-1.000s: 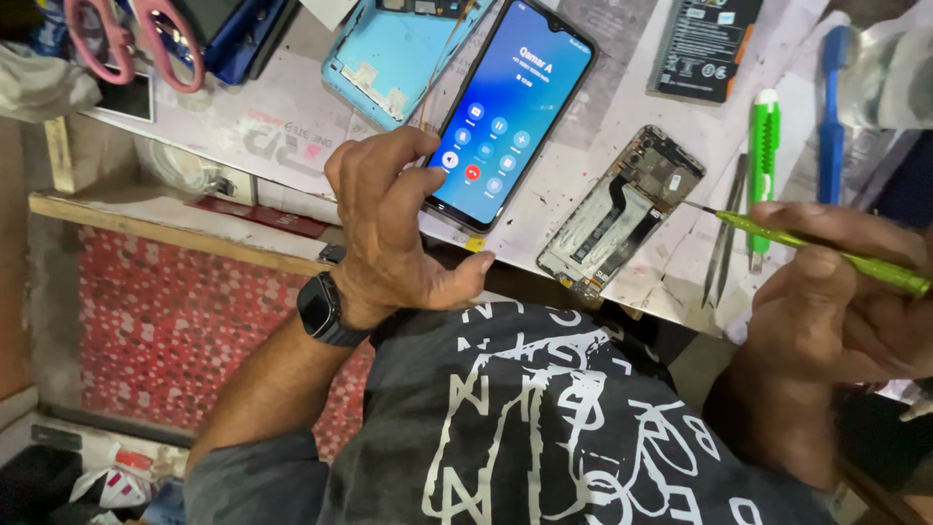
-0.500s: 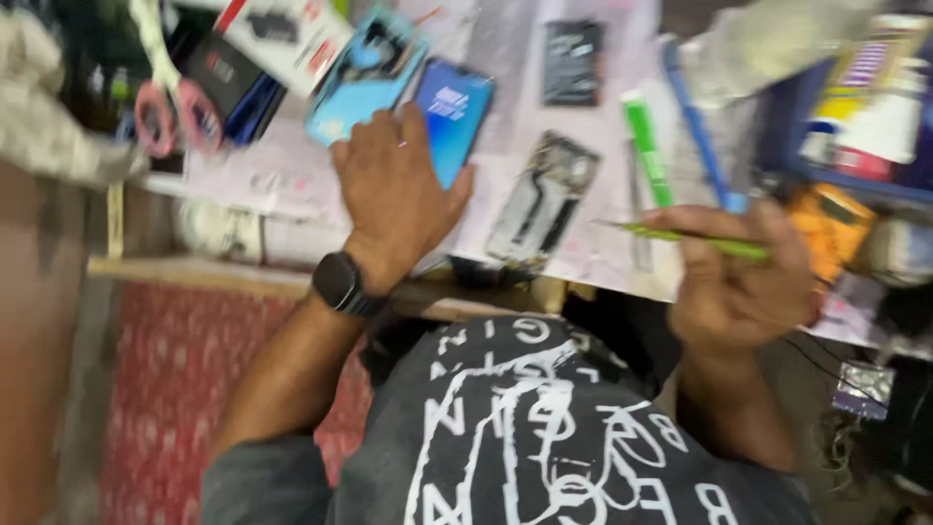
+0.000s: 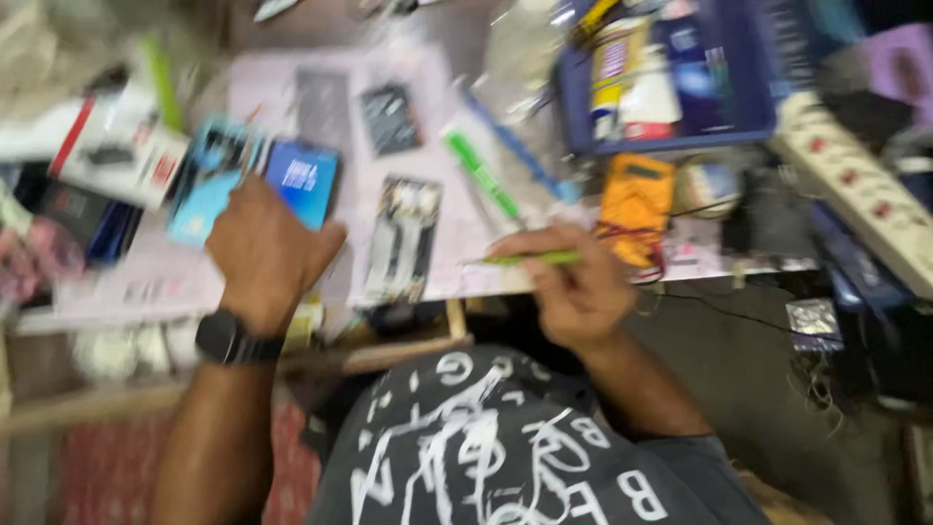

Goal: The person uses a green screwdriver to remove screws from a smartphone motherboard and then uses tweezers to detach a ribbon cable. The person then picks up a feature phone and navigates its menu using the keypad.

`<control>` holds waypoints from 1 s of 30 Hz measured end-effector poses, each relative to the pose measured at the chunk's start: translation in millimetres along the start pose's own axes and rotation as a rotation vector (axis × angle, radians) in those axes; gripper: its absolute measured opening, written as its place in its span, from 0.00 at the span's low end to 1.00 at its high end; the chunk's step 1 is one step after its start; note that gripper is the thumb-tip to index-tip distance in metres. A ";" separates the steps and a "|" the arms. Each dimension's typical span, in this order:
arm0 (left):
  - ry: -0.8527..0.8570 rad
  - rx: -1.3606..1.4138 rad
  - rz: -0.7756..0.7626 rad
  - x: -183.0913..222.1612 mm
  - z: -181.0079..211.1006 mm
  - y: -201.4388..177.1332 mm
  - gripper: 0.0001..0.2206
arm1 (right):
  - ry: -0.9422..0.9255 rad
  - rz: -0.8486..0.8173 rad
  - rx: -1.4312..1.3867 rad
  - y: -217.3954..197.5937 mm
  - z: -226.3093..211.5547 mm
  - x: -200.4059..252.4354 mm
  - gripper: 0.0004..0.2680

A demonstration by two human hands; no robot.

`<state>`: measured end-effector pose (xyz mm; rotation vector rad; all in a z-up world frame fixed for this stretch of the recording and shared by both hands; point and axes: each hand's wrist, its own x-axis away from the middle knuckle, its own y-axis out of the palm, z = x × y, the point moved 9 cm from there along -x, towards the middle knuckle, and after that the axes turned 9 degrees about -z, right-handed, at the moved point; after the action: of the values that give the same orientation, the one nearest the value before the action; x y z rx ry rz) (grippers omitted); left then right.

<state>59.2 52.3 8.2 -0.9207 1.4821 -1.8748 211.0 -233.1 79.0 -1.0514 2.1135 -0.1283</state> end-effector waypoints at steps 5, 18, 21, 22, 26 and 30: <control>0.114 0.232 0.001 53.8 -59.8 -1.3 0.35 | 0.010 0.082 0.010 -9.5 2.8 18.2 0.11; 0.007 -0.014 -0.375 171.2 -129.2 22.7 0.34 | 0.215 0.276 -0.223 -18.8 49.0 72.2 0.09; -0.054 -0.211 -0.415 156.8 -155.5 25.2 0.34 | 0.189 0.264 -0.257 -13.2 39.5 69.9 0.11; -0.071 -0.255 -0.403 150.6 -165.3 21.8 0.35 | 0.174 0.248 -0.270 -11.2 33.8 68.0 0.11; 0.061 -0.232 -0.348 114.2 -174.7 21.7 0.29 | 0.082 0.139 -0.276 -5.6 10.1 52.3 0.14; 0.318 -0.144 -0.276 91.4 -165.0 42.6 0.33 | 0.072 -0.033 -0.300 15.0 14.9 23.7 0.18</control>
<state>-126.8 67.1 -42.6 -0.9672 1.7712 -2.2191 202.5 -236.9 48.6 -1.2721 2.2275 0.1421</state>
